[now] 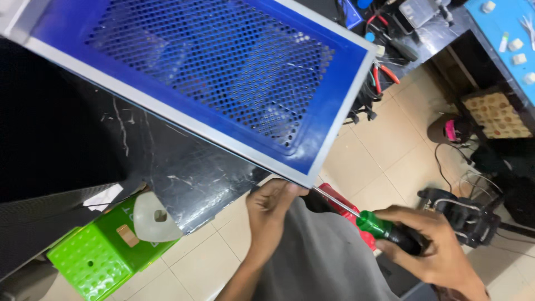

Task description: The person uses a screwdriver to remove screws from the side of a blue electronic device, then flips the device over to remove screws from the perforated back panel. The person then reattaches the side panel and tightens the screws.

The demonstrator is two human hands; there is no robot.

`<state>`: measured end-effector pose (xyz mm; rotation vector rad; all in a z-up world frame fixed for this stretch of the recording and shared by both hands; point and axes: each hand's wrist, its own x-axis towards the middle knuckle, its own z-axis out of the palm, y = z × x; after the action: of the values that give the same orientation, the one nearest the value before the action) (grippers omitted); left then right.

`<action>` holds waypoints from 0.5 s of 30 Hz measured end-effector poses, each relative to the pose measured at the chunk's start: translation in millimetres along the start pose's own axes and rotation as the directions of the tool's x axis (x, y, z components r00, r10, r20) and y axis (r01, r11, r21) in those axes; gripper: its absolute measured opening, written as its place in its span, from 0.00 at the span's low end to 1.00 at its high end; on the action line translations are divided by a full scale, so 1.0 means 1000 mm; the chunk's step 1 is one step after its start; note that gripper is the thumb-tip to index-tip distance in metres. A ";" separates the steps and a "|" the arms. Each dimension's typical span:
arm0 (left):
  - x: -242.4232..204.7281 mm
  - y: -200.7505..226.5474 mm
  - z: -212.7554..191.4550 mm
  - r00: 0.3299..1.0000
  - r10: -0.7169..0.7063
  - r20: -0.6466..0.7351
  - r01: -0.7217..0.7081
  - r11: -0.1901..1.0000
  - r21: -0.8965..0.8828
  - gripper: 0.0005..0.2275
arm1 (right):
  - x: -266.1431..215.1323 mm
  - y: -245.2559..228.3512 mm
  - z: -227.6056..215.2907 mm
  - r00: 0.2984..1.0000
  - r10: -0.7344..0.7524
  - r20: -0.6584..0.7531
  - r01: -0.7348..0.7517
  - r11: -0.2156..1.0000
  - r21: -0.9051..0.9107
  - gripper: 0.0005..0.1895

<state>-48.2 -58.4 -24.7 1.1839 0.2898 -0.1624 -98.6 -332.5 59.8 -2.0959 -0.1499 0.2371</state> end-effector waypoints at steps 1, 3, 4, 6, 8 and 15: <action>-0.002 0.002 0.001 1.000 -0.004 0.004 0.004 1.000 -0.001 0.10 | 0.002 -0.004 0.003 1.000 0.004 -0.003 -0.004 1.000 -0.002 0.20; -0.005 0.008 0.002 0.990 -0.139 0.016 0.140 0.987 -0.076 0.10 | 0.008 -0.011 0.009 0.981 -0.133 -0.140 0.117 0.986 -0.116 0.21; -0.007 0.001 0.004 0.990 -0.141 0.020 0.142 0.987 -0.074 0.10 | 0.006 -0.004 0.013 0.981 -0.130 -0.143 0.113 0.987 -0.116 0.21; -0.011 -0.012 0.008 0.990 -0.136 0.039 0.142 0.934 -0.327 0.08 | 0.004 0.011 0.021 0.944 -0.236 -0.231 0.194 0.962 -0.192 0.20; -0.013 -0.023 0.013 0.984 -0.174 0.038 0.173 0.883 -0.435 0.06 | 0.006 0.001 0.021 0.964 -0.184 -0.193 0.147 0.971 -0.189 0.20; -0.016 -0.050 0.019 0.965 -0.237 0.115 0.241 0.616 -0.750 0.09 | -0.004 -0.001 0.007 1.000 -0.003 -0.008 0.002 0.995 -0.101 0.15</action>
<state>-74.3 -95.0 -57.3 0.2841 0.4587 -0.2464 -103.8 -327.0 57.8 -2.1967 -0.1631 0.2238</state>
